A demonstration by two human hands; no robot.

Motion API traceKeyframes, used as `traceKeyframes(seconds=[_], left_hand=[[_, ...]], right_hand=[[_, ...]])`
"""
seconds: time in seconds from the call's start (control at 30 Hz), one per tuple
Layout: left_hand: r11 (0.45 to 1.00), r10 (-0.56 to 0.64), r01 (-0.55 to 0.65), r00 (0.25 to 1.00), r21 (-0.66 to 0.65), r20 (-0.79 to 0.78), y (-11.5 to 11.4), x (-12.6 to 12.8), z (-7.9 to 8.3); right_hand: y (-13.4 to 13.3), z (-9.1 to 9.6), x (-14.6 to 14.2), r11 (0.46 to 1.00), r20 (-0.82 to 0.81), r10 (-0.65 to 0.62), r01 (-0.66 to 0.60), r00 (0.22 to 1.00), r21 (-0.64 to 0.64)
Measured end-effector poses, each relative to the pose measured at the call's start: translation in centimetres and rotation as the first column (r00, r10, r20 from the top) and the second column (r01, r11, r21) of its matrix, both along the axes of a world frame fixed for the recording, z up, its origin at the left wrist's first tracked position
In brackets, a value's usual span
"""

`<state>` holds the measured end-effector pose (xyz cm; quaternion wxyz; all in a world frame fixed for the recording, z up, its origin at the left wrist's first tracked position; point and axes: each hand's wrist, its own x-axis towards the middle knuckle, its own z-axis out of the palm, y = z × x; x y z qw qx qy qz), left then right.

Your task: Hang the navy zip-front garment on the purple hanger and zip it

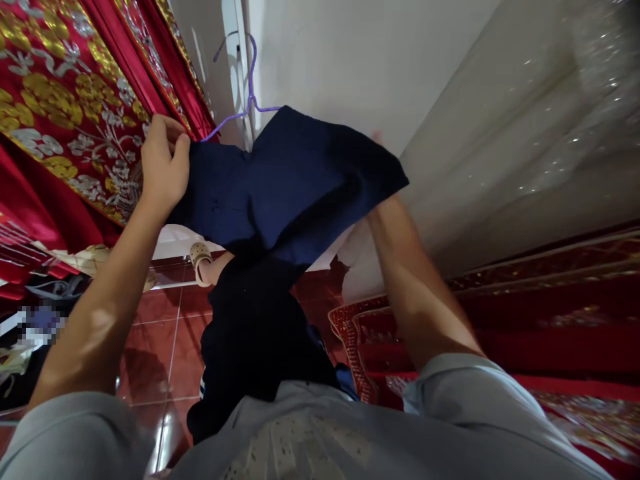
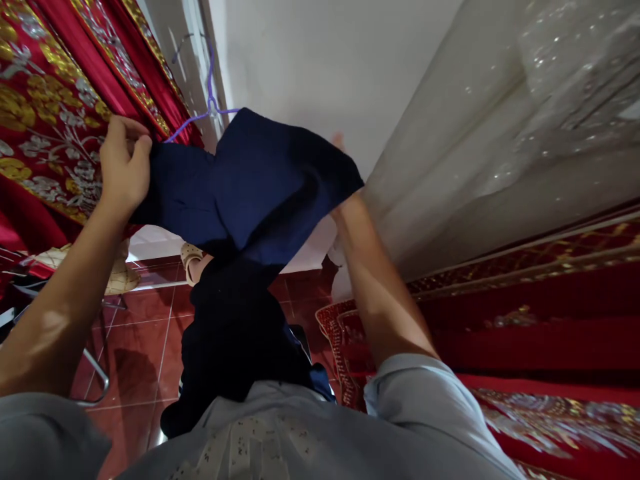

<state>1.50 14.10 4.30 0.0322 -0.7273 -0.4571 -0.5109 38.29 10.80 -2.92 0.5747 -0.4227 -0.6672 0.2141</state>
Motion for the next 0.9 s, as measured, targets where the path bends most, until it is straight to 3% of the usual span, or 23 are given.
traceKeyframes(seconds=[0.07,0.13,0.23,0.3,0.37,0.43,0.5,0.57,0.63,0.7,0.73,0.77,0.83,0.87,0.9], left_hand=[[0.998,0.056,-0.057,0.998,-0.039,-0.026,0.2,-0.7,0.2],[0.995,0.057,-0.060,0.998,-0.082,-0.034,0.5,-0.5,0.5],[0.990,-0.136,0.136,0.991,-0.040,-0.009,-0.2,1.4,1.5],[0.946,-0.312,0.316,0.948,0.071,-0.062,-1.6,2.8,2.6],[0.897,-0.375,0.391,0.920,0.206,-0.114,-3.6,3.8,3.9],[0.889,-0.390,0.385,0.920,0.247,-0.030,-5.5,4.5,5.1],[0.898,-0.437,0.438,0.883,0.032,0.170,-7.2,5.2,5.7],[0.793,-0.442,0.556,0.807,-0.250,0.392,-8.8,5.7,5.7],[0.697,-0.366,0.603,0.764,-0.387,0.531,-10.4,5.6,5.1],[0.649,-0.308,0.593,0.777,-0.476,0.549,-12.1,4.8,4.1],[0.586,-0.298,0.583,0.801,-0.563,0.519,-12.9,4.1,3.6],[0.494,-0.304,0.565,0.824,-0.660,0.478,-13.7,3.4,3.1],[0.308,-0.343,0.509,0.847,-0.804,0.405,-15.0,1.8,2.4],[0.273,-0.354,0.473,0.859,-0.837,0.370,-15.5,1.1,2.3],[0.294,-0.353,0.438,0.876,-0.850,0.329,-15.9,0.5,2.2]], right_hand=[[-0.8,0.9,-0.1,0.978,-0.199,0.125,-0.155,0.972,-0.141],[-1.6,1.9,-0.7,0.942,-0.412,0.162,-0.265,0.896,-0.205],[-2.5,3.2,-1.7,0.973,-0.560,0.135,-0.216,0.817,-0.080],[-3.3,3.8,-2.1,0.988,-0.624,0.123,-0.155,0.772,0.002],[-4.8,4.1,-2.5,0.999,-0.624,0.032,-0.018,0.781,0.028],[-7.0,3.9,-3.3,0.987,-0.526,-0.084,0.144,0.846,0.075],[-9.8,3.4,-5.0,0.975,-0.315,-0.082,0.143,0.945,0.173],[-12.2,2.8,-7.1,0.966,0.014,0.118,-0.118,0.993,0.231],[-13.5,2.2,-9.1,0.868,0.337,0.381,-0.459,0.861,0.190],[-13.2,1.8,-10.2,0.744,0.484,0.508,-0.646,0.713,0.170],[-12.5,1.6,-10.4,0.728,0.494,0.502,-0.655,0.710,0.202],[-11.5,1.3,-10.4,0.754,0.470,0.452,-0.606,0.758,0.253],[-8.8,0.5,-9.8,0.862,0.361,0.250,-0.376,0.899,0.341],[-7.3,-0.1,-9.4,0.903,0.315,0.150,-0.260,0.937,0.343],[-5.9,-0.8,-9.0,0.930,0.285,0.096,-0.188,0.954,0.315]])
